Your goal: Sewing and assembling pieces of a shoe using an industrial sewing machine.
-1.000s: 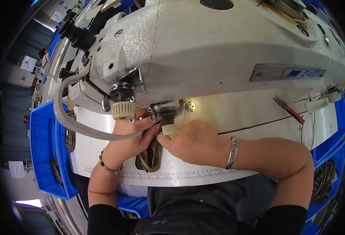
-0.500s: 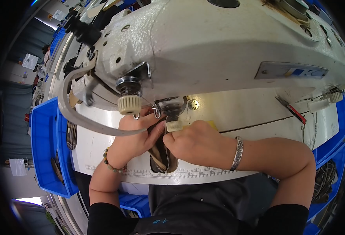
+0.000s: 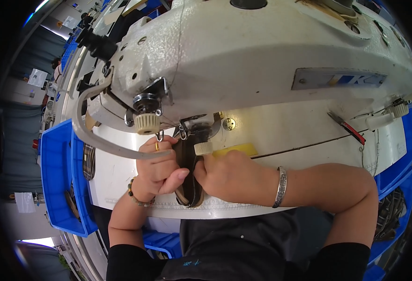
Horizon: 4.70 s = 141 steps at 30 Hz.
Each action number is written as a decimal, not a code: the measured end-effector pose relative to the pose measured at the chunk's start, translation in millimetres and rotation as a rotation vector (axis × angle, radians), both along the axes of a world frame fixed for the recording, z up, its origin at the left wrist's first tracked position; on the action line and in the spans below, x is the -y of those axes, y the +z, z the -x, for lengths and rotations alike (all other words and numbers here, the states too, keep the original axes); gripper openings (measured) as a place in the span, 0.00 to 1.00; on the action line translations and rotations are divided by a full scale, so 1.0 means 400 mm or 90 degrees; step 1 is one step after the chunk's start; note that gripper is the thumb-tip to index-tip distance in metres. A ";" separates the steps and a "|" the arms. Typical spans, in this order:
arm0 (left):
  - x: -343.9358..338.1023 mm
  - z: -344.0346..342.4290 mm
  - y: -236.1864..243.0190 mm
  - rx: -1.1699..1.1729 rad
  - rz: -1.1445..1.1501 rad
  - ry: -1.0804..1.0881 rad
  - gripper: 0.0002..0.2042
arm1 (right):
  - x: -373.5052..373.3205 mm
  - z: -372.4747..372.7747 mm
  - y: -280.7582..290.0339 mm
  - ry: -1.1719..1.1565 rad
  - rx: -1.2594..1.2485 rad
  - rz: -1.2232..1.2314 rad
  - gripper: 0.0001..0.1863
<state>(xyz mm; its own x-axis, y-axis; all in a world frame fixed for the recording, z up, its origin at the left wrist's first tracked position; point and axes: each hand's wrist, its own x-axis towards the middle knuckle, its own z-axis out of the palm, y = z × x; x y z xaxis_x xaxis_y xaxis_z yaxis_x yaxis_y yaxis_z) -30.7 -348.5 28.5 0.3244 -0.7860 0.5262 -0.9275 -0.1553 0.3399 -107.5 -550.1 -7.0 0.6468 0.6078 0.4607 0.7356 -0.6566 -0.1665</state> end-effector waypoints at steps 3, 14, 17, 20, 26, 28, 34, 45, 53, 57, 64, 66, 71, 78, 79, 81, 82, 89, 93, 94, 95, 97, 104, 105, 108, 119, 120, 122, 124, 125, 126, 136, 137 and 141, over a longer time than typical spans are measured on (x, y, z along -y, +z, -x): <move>0.003 -0.001 -0.008 -0.005 0.021 0.054 0.15 | -0.005 0.018 -0.002 0.003 0.022 0.085 0.12; 0.037 0.082 -0.015 0.209 -0.256 0.230 0.19 | 0.009 0.037 0.010 0.091 0.047 0.164 0.12; 0.031 0.096 -0.015 0.257 -0.266 0.241 0.18 | 0.002 0.038 -0.005 0.090 0.087 0.150 0.12; 0.022 0.103 -0.019 0.243 -0.276 0.239 0.17 | -0.002 0.042 -0.015 0.097 0.095 0.125 0.12; 0.024 0.104 -0.019 0.173 -0.277 0.232 0.16 | -0.001 0.056 0.009 0.133 0.078 0.104 0.12; 0.025 0.111 -0.014 0.159 -0.274 0.226 0.16 | -0.006 0.068 0.006 0.141 0.090 0.096 0.12; 0.019 0.141 -0.020 0.229 -0.298 0.216 0.15 | -0.016 0.084 0.006 0.148 0.099 0.091 0.11; 0.022 0.116 -0.016 0.108 -0.255 0.151 0.15 | -0.007 0.090 0.022 0.152 0.055 0.088 0.11; 0.036 0.063 -0.048 0.095 -0.238 0.205 0.14 | -0.009 0.064 -0.009 0.044 0.084 0.125 0.09; 0.045 0.030 -0.038 0.087 -0.221 0.223 0.10 | -0.008 0.025 -0.033 0.020 0.138 0.099 0.09; 0.032 0.004 -0.067 0.072 -0.235 0.260 0.16 | -0.001 -0.006 -0.043 0.013 0.141 0.034 0.09; 0.041 0.033 -0.044 0.196 -0.270 0.274 0.16 | 0.001 -0.005 -0.037 0.015 0.126 0.023 0.09; 0.030 0.057 -0.043 0.251 -0.239 0.245 0.16 | 0.003 0.007 -0.016 -0.008 0.162 0.065 0.08; 0.011 0.023 -0.068 0.111 -0.164 0.193 0.17 | 0.003 0.025 -0.003 -0.002 0.038 0.061 0.07; 0.011 0.022 -0.067 0.112 -0.164 0.194 0.17 | 0.002 0.024 -0.005 0.001 0.049 0.055 0.07; 0.014 0.021 -0.067 0.081 -0.189 0.180 0.17 | 0.001 0.024 -0.009 0.004 0.059 0.050 0.07; 0.015 0.018 -0.068 0.081 -0.189 0.181 0.17 | 0.002 0.023 -0.012 0.001 0.059 0.053 0.07; 0.031 -0.028 -0.073 0.031 -0.096 0.128 0.12 | 0.005 -0.004 -0.019 -0.060 0.103 0.066 0.06; 0.036 -0.023 -0.074 -0.005 -0.124 0.219 0.11 | 0.012 -0.019 -0.018 -0.057 0.068 0.080 0.05; 0.036 -0.019 -0.070 -0.034 -0.144 0.240 0.09 | 0.013 -0.019 -0.016 -0.053 0.055 0.056 0.05; 0.037 -0.014 -0.064 -0.062 -0.164 0.261 0.07 | 0.015 -0.020 -0.013 -0.050 0.042 0.031 0.05; 0.036 -0.006 -0.045 -0.006 -0.180 0.249 0.07 | 0.017 -0.021 -0.013 -0.043 0.026 0.014 0.05; 0.022 0.053 0.017 0.117 -0.298 0.254 0.07 | 0.013 -0.024 -0.022 -0.041 0.032 -0.019 0.06; 0.016 0.062 0.011 0.184 -0.317 0.264 0.07 | 0.013 -0.024 -0.020 -0.041 0.031 -0.019 0.06; 0.014 0.073 0.005 0.200 -0.307 0.279 0.08 | 0.015 -0.022 -0.017 -0.039 0.027 -0.015 0.06; 0.029 0.063 -0.010 0.092 -0.252 0.302 0.12 | 0.020 -0.023 -0.007 -0.061 0.046 0.029 0.06; 0.027 0.060 -0.010 0.059 -0.233 0.307 0.12 | 0.019 -0.026 -0.014 -0.060 0.046 0.031 0.06; 0.021 0.057 -0.013 0.025 -0.212 0.313 0.11 | 0.018 -0.032 -0.034 -0.129 0.026 0.057 0.05; 0.018 0.057 -0.017 0.033 -0.184 0.292 0.12 | 0.026 -0.037 -0.031 -0.111 0.025 0.042 0.05; 0.018 0.056 -0.020 0.032 -0.183 0.294 0.12 | 0.029 -0.038 -0.030 -0.094 0.023 0.026 0.05; 0.019 0.055 -0.022 0.063 -0.188 0.289 0.12 | 0.029 -0.036 -0.028 -0.091 0.023 0.026 0.05; 0.033 0.034 -0.045 0.060 -0.178 0.234 0.14 | 0.012 -0.016 -0.006 -0.036 -0.059 0.002 0.05; 0.033 0.037 -0.043 0.059 -0.177 0.235 0.14 | 0.012 -0.017 -0.005 -0.031 -0.054 -0.005 0.05; 0.033 0.042 -0.044 0.066 -0.135 0.211 0.13 | 0.015 -0.016 -0.005 -0.030 -0.046 -0.010 0.05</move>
